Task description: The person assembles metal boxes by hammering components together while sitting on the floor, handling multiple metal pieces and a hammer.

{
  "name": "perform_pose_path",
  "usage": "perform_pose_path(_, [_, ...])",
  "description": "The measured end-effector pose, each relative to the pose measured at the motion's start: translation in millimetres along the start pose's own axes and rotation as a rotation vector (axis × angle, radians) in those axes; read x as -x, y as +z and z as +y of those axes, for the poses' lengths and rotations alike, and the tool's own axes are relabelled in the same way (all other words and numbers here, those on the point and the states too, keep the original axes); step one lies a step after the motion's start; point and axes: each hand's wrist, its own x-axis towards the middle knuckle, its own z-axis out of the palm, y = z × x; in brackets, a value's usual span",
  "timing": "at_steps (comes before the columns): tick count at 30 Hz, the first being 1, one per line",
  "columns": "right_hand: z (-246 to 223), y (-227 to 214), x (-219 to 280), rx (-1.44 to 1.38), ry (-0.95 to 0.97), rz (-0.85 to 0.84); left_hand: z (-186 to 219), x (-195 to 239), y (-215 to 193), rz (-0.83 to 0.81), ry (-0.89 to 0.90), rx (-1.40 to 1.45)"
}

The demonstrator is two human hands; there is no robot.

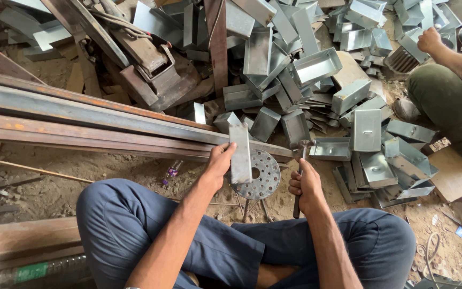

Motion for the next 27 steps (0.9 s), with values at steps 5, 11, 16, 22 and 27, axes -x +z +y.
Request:
perform_pose_path(5, [-2, 12, 25, 0.078, -0.056, -0.164, 15, 21, 6, -0.098, -0.019, -0.505])
perform_pose_path(11, [-13, 52, 82, 0.98, -0.845, 0.052, -10, 10, 11, -0.077, 0.119, -1.113])
perform_pose_path(16, [-25, 61, 112, 1.04, -1.26, 0.053, -16, -4, 7, -0.078, 0.071, -1.168])
perform_pose_path(22, [18, 42, 70, 1.416, -0.762, -0.043, -18, -10, 4, -0.12, 0.106, -1.172])
perform_pose_path(27, [-6, 48, 89, 1.222, -0.888, 0.072, -19, -15, 6, -0.148, -0.015, -1.155])
